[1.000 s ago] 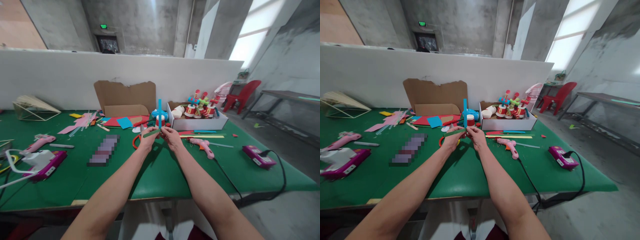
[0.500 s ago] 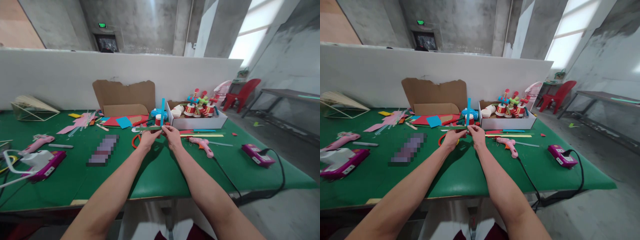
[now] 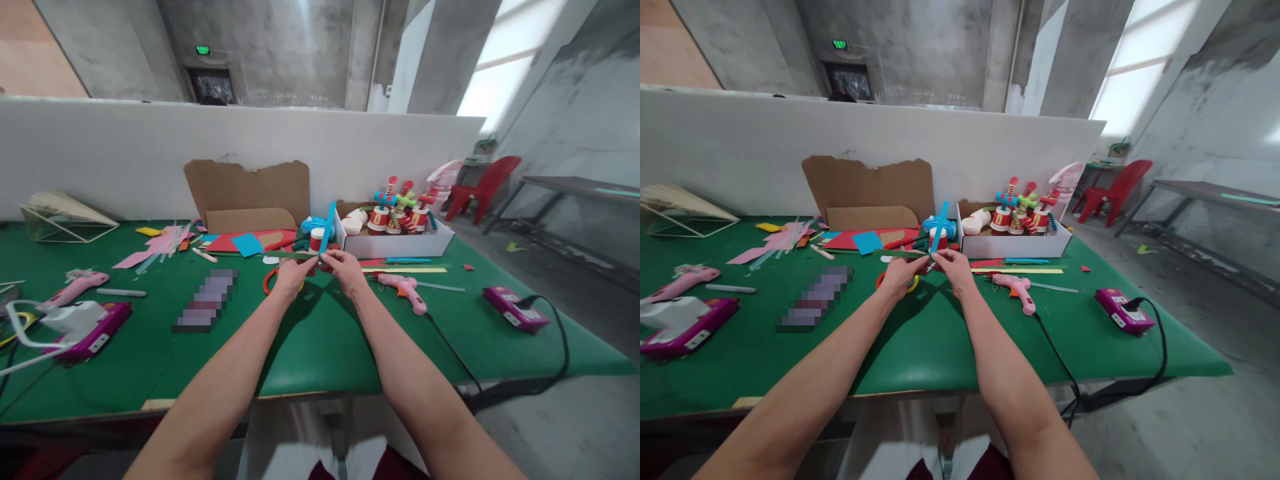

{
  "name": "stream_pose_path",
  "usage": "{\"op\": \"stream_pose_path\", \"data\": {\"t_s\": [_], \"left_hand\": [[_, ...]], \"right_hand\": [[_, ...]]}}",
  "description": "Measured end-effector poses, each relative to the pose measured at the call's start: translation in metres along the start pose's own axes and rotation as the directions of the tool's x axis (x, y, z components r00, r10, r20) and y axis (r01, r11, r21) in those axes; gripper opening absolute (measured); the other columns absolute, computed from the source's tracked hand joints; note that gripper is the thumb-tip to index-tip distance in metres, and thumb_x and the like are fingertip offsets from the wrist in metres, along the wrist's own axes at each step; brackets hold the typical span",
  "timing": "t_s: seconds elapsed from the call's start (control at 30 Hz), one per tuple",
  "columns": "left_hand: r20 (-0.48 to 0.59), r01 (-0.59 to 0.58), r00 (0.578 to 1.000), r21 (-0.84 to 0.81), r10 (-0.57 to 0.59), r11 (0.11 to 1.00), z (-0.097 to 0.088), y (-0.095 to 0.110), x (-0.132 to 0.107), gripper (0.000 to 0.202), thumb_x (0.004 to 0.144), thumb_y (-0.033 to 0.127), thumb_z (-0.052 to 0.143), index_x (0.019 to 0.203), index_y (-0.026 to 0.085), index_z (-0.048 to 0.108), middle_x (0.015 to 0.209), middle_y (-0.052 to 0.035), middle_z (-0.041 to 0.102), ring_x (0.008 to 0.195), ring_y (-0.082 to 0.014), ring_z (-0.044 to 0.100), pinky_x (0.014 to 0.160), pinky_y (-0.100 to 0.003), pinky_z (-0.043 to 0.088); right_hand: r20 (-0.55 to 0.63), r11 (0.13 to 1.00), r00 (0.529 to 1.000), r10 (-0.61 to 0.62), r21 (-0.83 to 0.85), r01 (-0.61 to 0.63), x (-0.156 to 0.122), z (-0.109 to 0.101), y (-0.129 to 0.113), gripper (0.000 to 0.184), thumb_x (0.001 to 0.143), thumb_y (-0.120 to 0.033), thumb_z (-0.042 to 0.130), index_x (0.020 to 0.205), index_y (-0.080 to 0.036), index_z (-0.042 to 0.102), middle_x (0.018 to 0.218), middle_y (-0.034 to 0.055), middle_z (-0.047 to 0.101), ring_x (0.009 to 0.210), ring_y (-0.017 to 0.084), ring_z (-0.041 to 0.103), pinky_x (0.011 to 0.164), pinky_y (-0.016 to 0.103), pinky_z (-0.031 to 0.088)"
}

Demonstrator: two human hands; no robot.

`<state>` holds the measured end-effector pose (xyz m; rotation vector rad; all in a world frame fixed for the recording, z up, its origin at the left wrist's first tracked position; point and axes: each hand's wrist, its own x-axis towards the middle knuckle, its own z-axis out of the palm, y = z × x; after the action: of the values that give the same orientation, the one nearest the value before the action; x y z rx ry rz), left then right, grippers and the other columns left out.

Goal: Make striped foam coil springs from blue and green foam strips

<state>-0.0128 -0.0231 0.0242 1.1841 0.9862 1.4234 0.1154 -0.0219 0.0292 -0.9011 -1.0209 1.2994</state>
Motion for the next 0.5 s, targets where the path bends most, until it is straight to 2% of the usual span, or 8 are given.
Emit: {"op": "stream_pose_path", "data": {"t_s": [0.13, 0.33, 0.5], "left_hand": [[0.003, 0.049, 0.999, 0.025, -0.049, 0.999, -0.0004, 0.0058, -0.0002, 0.032, 0.053, 0.040, 0.078, 0.058, 0.013, 0.061, 0.051, -0.0012, 0.057, 0.047, -0.0102, 0.049, 0.049, -0.024, 0.041], [-0.013, 0.047, 0.999, -0.082, -0.048, 0.996, -0.0035, 0.0098, 0.0002, 0.043, 0.055, 0.054, 0.075, 0.064, 0.014, 0.060, 0.054, 0.0003, 0.058, 0.048, -0.0094, 0.050, 0.050, -0.023, 0.043], [0.030, 0.085, 0.996, -0.094, -0.082, 0.992, -0.0023, 0.0082, -0.0011, 0.042, 0.056, 0.052, 0.076, 0.068, 0.014, 0.062, 0.056, -0.0005, 0.059, 0.050, -0.0097, 0.052, 0.051, -0.023, 0.043]], "right_hand": [[0.008, 0.999, 1.000, 0.020, -0.030, -0.019, -0.0010, -0.0019, -0.0016, 0.028, 0.050, -0.036, 0.081, 0.062, -0.016, 0.065, 0.054, -0.0037, 0.061, 0.051, 0.008, 0.053, 0.056, 0.023, 0.048], [-0.052, 0.981, 0.986, 0.157, 0.125, -0.149, -0.0001, 0.0009, -0.0011, 0.027, 0.049, -0.030, 0.083, 0.058, -0.016, 0.062, 0.054, -0.0037, 0.061, 0.049, 0.007, 0.053, 0.055, 0.022, 0.050], [-0.105, 0.978, 0.984, 0.144, 0.168, -0.125, 0.0013, 0.0029, 0.0017, 0.024, 0.050, -0.028, 0.082, 0.058, -0.016, 0.062, 0.054, -0.0041, 0.061, 0.050, 0.006, 0.054, 0.057, 0.021, 0.051]]}}
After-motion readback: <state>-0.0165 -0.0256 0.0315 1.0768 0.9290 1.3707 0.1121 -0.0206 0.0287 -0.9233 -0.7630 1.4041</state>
